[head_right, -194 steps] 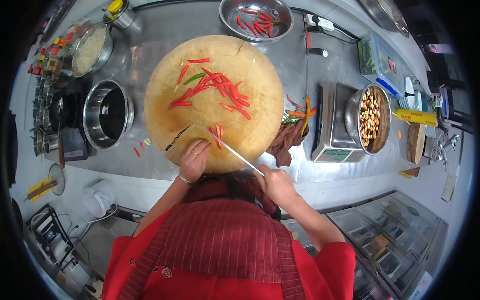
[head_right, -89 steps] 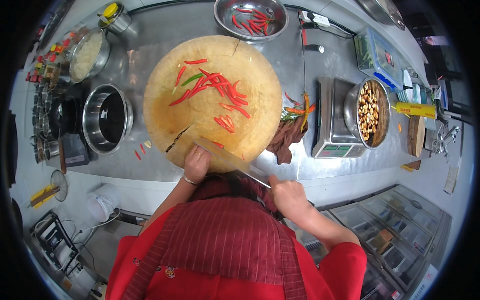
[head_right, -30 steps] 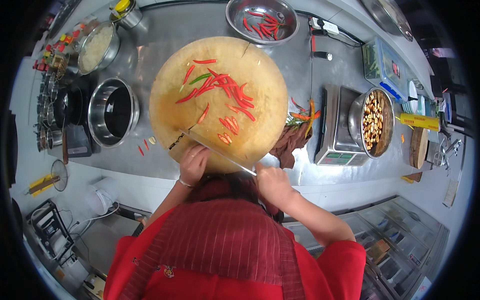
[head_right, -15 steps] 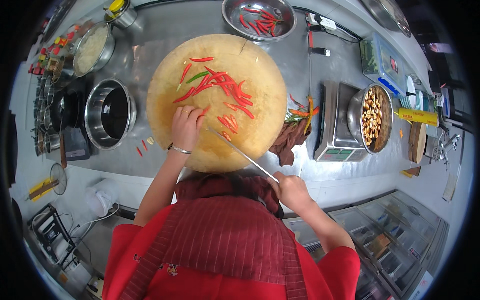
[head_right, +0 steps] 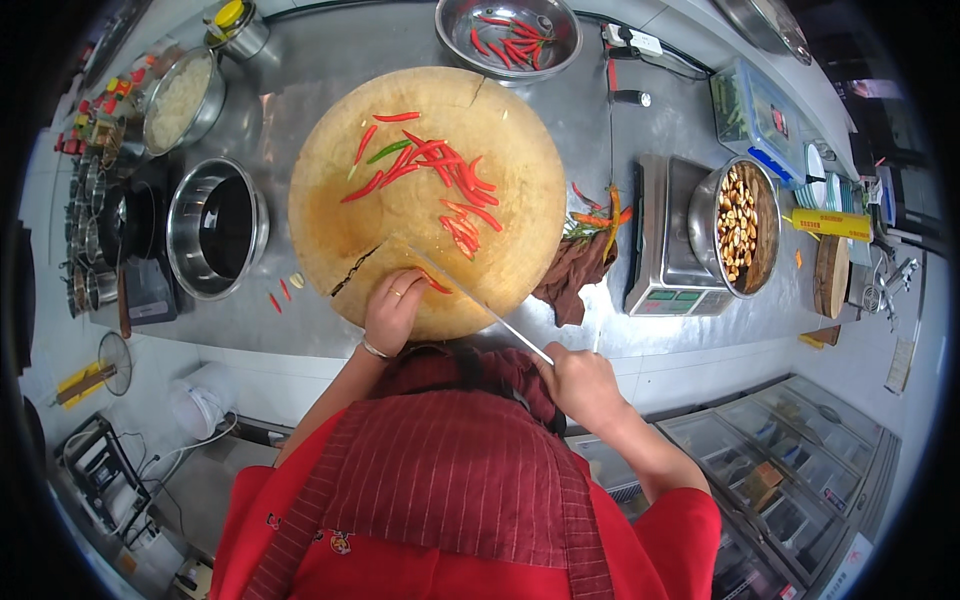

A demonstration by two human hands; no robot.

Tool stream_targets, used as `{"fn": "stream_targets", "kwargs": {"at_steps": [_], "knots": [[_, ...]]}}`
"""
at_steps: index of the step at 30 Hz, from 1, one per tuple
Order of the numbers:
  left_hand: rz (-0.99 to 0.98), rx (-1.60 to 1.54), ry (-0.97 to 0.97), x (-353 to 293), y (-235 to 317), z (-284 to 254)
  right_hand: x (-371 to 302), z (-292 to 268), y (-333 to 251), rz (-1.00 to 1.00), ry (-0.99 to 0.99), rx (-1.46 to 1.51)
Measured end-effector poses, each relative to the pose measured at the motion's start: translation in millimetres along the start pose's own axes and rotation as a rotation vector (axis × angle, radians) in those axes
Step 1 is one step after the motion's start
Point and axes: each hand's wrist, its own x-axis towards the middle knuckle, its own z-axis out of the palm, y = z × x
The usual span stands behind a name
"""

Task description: The person slices red and green chili peppers into thin strips on a round wooden cutting board using a cleaver. The sliced pieces accumulate on the board throughout the clip.

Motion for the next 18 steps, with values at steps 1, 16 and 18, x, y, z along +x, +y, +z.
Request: {"fn": "stream_targets", "kwargs": {"at_steps": [1, 16, 18], "knots": [[-0.002, -0.004, 0.007, -2.1, -0.6, 1.4, -1.4, -1.6, -1.7, 0.001, -0.014, -0.012], [0.033, 0.047, -0.024, -8.4, -4.5, 6.4, -6.3, -13.0, -24.5, 0.051, -0.157, -0.078], [0.069, 0.028, -0.005, -10.8, -5.6, 6.8, -8.0, -7.9, -23.0, 0.039, -0.147, -0.056]]}}
